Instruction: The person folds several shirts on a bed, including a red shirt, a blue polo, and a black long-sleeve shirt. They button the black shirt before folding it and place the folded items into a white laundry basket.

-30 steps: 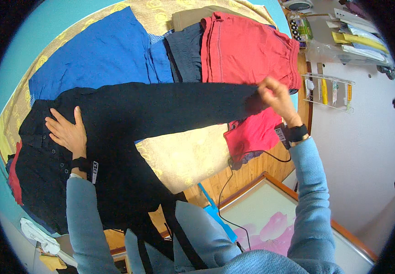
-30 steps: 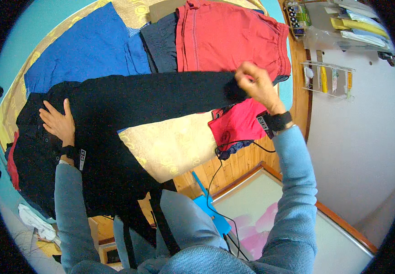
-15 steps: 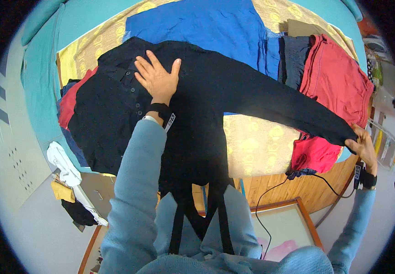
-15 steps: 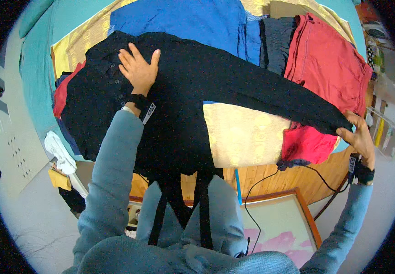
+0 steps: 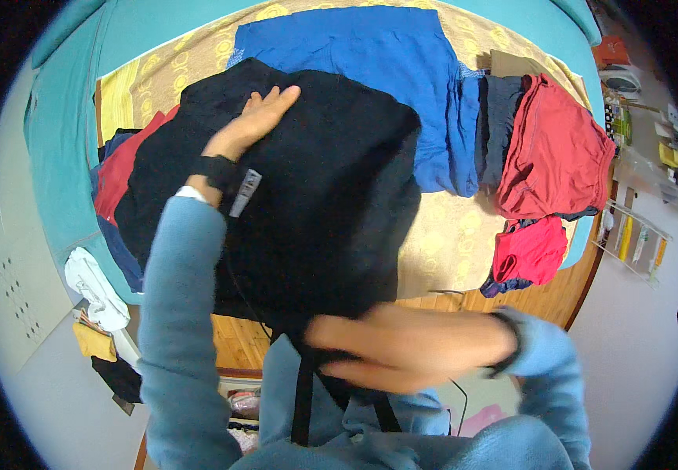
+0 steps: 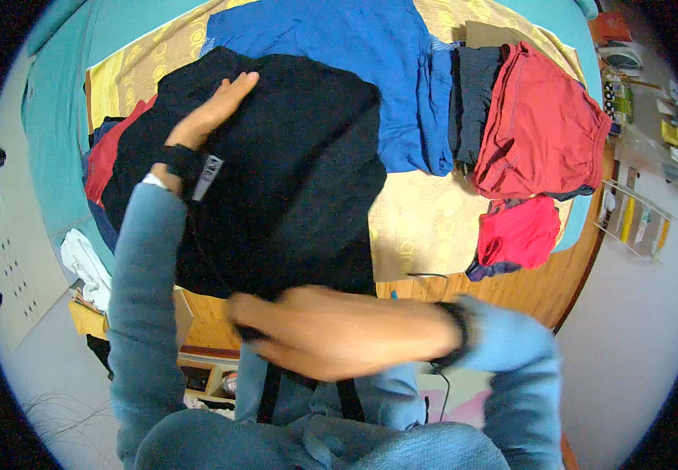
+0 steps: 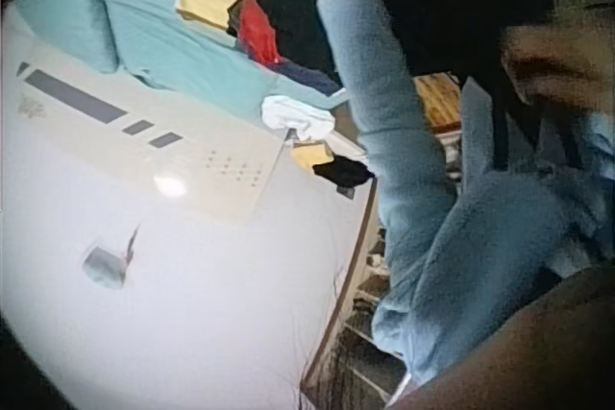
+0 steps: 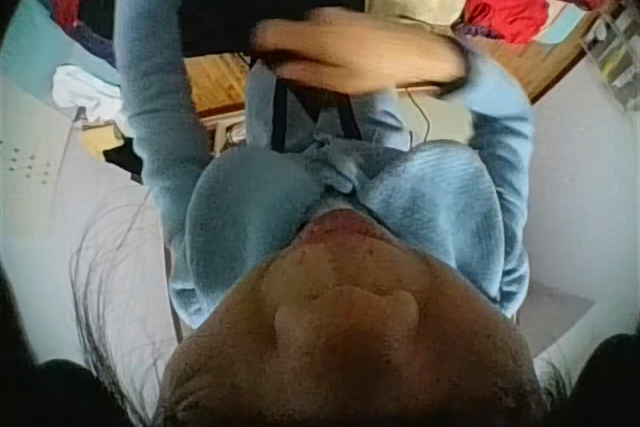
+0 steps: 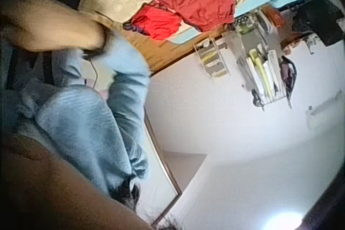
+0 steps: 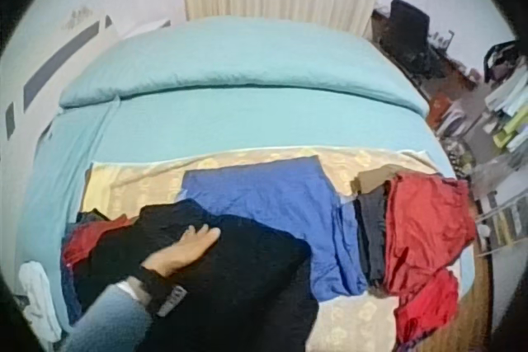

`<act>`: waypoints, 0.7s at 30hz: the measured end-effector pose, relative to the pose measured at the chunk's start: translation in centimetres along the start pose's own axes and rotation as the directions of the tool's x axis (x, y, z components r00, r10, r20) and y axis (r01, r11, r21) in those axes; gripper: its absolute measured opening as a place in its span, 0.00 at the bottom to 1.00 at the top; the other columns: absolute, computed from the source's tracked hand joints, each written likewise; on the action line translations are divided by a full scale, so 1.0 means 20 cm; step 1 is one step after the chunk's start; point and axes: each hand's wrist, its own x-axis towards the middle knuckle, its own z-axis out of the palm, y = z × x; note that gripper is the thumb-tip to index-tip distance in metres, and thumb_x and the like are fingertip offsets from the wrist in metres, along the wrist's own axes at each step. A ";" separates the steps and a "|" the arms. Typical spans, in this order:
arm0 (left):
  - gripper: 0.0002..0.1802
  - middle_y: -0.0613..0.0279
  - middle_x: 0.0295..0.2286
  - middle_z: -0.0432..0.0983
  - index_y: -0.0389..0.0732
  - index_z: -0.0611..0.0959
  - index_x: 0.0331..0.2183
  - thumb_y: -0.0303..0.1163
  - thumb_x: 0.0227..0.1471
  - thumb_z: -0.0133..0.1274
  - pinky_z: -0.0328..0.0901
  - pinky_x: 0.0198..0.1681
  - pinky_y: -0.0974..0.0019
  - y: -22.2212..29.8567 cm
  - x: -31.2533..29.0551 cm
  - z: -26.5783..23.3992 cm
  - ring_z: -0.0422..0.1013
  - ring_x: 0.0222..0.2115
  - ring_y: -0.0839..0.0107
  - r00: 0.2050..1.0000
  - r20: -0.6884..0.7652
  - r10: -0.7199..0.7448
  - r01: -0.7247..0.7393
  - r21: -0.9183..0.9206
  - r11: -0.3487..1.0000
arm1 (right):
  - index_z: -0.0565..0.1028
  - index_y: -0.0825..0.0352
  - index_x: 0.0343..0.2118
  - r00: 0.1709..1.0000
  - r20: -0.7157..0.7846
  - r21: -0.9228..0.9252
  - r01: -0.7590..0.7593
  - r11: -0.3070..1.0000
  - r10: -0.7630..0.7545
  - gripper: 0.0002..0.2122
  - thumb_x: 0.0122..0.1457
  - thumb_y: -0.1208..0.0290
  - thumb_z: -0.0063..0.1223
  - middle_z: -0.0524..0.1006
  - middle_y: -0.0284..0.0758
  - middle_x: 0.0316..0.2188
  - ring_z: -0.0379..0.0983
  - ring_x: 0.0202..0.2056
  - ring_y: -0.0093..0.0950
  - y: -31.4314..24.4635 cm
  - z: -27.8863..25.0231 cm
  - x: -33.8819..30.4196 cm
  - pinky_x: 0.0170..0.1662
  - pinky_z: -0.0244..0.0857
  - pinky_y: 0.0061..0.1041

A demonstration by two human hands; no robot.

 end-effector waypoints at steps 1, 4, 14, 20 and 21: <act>0.49 0.48 0.63 0.38 0.38 0.53 0.62 0.68 0.53 0.35 0.33 0.65 0.59 -0.02 -0.04 -0.07 0.34 0.65 0.57 0.994 0.108 0.023 0.004 -0.246 0.969 | 0.62 0.70 0.45 0.987 -0.087 0.026 0.136 0.990 -0.133 0.13 0.62 0.69 0.46 0.70 0.48 0.14 0.70 0.17 0.48 0.11 0.12 0.21 0.20 0.60 0.40; 0.42 0.55 0.64 0.40 0.40 0.58 0.61 0.61 0.57 0.38 0.36 0.65 0.64 -0.10 -0.11 -0.20 0.39 0.65 0.66 0.992 0.117 -0.052 0.071 -0.158 0.985 | 0.63 0.75 0.48 0.988 -0.156 -0.330 -0.054 0.942 0.002 0.17 0.60 0.69 0.47 0.75 0.50 0.25 0.74 0.27 0.45 0.31 0.35 0.77 0.29 0.68 0.36; 0.34 0.51 0.64 0.33 0.48 0.64 0.60 0.56 0.58 0.42 0.38 0.65 0.58 -0.31 -0.08 -0.13 0.34 0.65 0.57 0.940 0.076 0.332 -0.340 0.145 0.929 | 0.76 0.69 0.32 0.696 -0.493 -0.860 -0.299 0.414 -0.522 0.07 0.49 0.78 0.53 0.77 0.42 0.33 0.73 0.35 0.41 0.65 -0.55 0.44 0.39 0.68 0.36; 0.27 0.48 0.64 0.38 0.49 0.65 0.59 0.44 0.60 0.43 0.41 0.65 0.58 -0.34 -0.06 -0.09 0.37 0.65 0.56 0.912 0.006 0.410 -0.389 0.335 0.859 | 0.67 0.73 0.51 0.779 -0.407 -0.910 -0.297 0.291 -0.477 0.22 0.51 0.76 0.55 0.65 0.46 0.55 0.60 0.57 0.44 0.81 -0.41 0.60 0.60 0.54 0.39; 0.27 0.47 0.63 0.39 0.49 0.65 0.59 0.42 0.60 0.44 0.41 0.65 0.58 -0.35 -0.06 -0.06 0.37 0.65 0.56 0.910 -0.016 0.414 -0.387 0.323 0.864 | 0.65 0.73 0.53 0.762 -0.448 -0.889 -0.322 0.326 -0.469 0.24 0.51 0.75 0.55 0.63 0.46 0.57 0.58 0.59 0.43 0.86 -0.36 0.65 0.62 0.50 0.40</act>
